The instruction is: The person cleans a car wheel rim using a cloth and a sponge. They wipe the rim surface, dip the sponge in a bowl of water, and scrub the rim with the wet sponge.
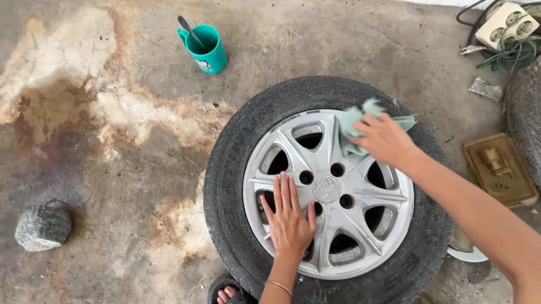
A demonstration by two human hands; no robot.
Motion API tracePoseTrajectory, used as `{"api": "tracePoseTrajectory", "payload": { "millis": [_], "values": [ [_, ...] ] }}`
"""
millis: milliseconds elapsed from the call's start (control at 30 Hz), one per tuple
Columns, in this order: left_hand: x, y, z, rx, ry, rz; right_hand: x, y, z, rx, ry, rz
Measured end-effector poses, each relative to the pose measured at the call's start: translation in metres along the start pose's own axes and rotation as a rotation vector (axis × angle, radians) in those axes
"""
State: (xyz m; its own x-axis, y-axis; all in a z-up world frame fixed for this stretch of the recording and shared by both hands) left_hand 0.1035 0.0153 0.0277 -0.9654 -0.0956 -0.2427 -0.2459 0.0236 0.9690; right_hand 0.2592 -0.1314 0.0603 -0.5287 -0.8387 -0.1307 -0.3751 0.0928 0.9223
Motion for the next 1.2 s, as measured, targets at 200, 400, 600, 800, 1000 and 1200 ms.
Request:
{"api": "tracePoseTrajectory", "payload": {
  "millis": [200, 400, 600, 800, 1000, 1200],
  "values": [
    [0.008, 0.001, 0.001, 0.022, 0.008, 0.034, -0.008, -0.006, 0.022, -0.069, 0.044, 0.082],
    [0.005, 0.000, 0.002, 0.021, 0.017, 0.030, 0.002, -0.055, 0.022, 0.017, 0.122, 0.283],
    [0.002, 0.004, 0.001, 0.028, 0.005, 0.021, 0.023, -0.074, -0.010, -0.087, -0.002, 0.217],
    [-0.001, 0.009, 0.001, 0.058, -0.001, -0.015, 0.044, 0.016, -0.010, -0.278, -0.173, 0.248],
    [0.004, -0.003, 0.002, 0.039, -0.009, 0.041, 0.130, -0.001, 0.019, 0.024, 0.220, 0.155],
    [0.004, -0.007, 0.002, 0.032, -0.009, 0.063, 0.125, -0.011, 0.053, -0.049, 0.349, 0.122]
  ]
}}
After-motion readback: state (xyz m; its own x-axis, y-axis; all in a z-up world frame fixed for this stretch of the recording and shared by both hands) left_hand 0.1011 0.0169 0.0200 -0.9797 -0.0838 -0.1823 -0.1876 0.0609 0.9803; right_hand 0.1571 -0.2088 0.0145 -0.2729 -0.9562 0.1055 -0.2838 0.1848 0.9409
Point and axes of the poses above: each hand's wrist, its own x-axis away from the middle knuckle, its own y-axis out of the back of the hand, z = x × y, the point moved 10 cm from there along -x, towards the middle knuckle, and after that the axes turned 8 degrees about -x, right-handed, at the moved point
